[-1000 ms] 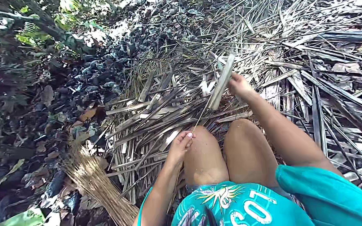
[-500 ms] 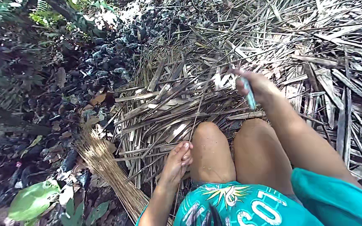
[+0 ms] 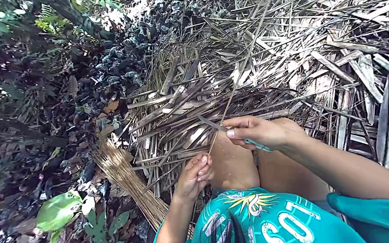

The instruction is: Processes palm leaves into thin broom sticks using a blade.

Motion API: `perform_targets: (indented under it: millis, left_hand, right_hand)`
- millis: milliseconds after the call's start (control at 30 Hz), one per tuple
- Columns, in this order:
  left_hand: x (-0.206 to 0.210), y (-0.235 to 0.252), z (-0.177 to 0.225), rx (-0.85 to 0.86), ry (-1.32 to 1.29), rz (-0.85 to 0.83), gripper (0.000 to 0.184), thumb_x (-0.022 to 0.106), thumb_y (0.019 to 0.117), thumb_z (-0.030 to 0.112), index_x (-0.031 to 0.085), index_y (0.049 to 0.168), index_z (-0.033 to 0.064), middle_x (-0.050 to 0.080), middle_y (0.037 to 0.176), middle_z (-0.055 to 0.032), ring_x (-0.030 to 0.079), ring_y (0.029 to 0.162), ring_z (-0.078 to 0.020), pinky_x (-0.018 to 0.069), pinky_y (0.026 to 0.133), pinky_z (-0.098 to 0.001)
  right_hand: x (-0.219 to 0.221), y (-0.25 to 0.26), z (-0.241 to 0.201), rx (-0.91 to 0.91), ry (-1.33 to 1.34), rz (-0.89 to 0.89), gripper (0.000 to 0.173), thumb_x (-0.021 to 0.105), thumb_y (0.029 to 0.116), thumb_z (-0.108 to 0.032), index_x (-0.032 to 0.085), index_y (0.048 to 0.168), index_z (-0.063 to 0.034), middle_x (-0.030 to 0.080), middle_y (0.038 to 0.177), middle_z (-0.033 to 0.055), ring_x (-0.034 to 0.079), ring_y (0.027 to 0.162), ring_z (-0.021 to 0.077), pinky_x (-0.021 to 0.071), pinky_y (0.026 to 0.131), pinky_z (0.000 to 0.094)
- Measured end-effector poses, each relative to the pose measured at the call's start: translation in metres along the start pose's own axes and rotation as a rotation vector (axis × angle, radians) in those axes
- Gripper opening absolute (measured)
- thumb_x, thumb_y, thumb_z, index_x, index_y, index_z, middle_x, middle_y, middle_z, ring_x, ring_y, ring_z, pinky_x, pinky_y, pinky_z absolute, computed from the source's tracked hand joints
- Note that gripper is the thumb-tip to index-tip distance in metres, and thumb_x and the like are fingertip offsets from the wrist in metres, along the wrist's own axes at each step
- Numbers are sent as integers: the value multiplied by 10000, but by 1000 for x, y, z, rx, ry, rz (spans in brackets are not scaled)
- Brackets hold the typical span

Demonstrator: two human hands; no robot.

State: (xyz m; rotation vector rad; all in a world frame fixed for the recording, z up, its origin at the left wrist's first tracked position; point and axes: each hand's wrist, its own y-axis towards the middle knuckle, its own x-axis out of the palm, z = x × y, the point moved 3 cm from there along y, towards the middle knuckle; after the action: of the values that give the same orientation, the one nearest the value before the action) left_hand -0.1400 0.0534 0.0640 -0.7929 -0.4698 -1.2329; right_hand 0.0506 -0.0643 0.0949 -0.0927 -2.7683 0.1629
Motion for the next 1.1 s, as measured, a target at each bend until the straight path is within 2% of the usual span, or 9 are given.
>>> perform_targets:
  millis: [167,333,400,467,533,633,767,967,1100]
  left_hand:
    - [-4,-4,-4,0,34,15,101,639,999,227,695,926,185,497,589,155,472,496,50,407,499,-123]
    - [-12,-20,-21,-94,-37,-13,85,674,978,246,715,931,188,518,597,161,489,496,56,425,502,-116]
    - [-11,-18,-23,-90,-51,-13,95,671,981,241,705,914,182,512,591,154,483,491,53,419,498,-116]
    - [-9,-12,-19,-54,-37,-5,98,672,981,243,710,918,177,507,588,152,475,488,52,413,495,-116]
    - [-10,-11,-16,-22,20,8,91,680,973,252,711,913,191,501,584,160,465,487,53,399,491,-118]
    - [-22,-23,-19,-21,140,12,93,700,953,308,722,928,221,486,586,179,448,492,69,384,489,-112]
    - [-34,-39,-23,-38,159,-30,117,682,968,330,723,951,221,474,589,187,427,481,80,361,474,-100]
    - [-36,-34,-20,-43,112,-21,102,682,967,307,721,926,223,458,569,187,422,469,73,360,465,-109]
    - [-48,-51,-23,-108,115,-20,97,688,963,305,727,922,226,461,565,185,424,461,73,357,454,-106]
  right_hand:
    - [-6,-3,1,-13,19,64,287,444,1052,-123,592,1289,-56,500,648,-69,437,480,-33,369,447,105]
    - [-54,-21,-33,-287,22,378,328,388,1052,-191,584,1306,-123,473,623,-127,425,462,-44,384,426,114]
    - [-32,-24,-26,-210,-2,349,369,407,1041,-167,537,1383,-114,465,612,-97,431,459,-20,389,427,136]
    - [6,-22,-3,26,-29,187,384,468,1054,-145,502,1431,-88,513,667,-51,473,502,4,419,467,154]
    - [27,-18,15,151,-8,43,348,453,1065,-160,507,1399,-79,473,706,-73,440,518,-17,392,482,135]
    - [-15,-23,-9,-48,11,261,317,415,1075,-171,572,1342,-99,484,669,-101,422,499,-47,373,457,109]
    - [-66,-36,-50,-257,31,528,321,316,1089,-166,539,1318,-133,424,621,-113,405,453,-37,376,416,110]
    - [0,-25,4,38,26,102,346,435,1052,-155,522,1385,-118,472,667,-88,435,494,-37,388,465,114]
    - [-82,-34,-35,-337,-60,400,310,379,1069,-200,532,1323,-111,475,659,-157,429,498,-81,387,455,86]
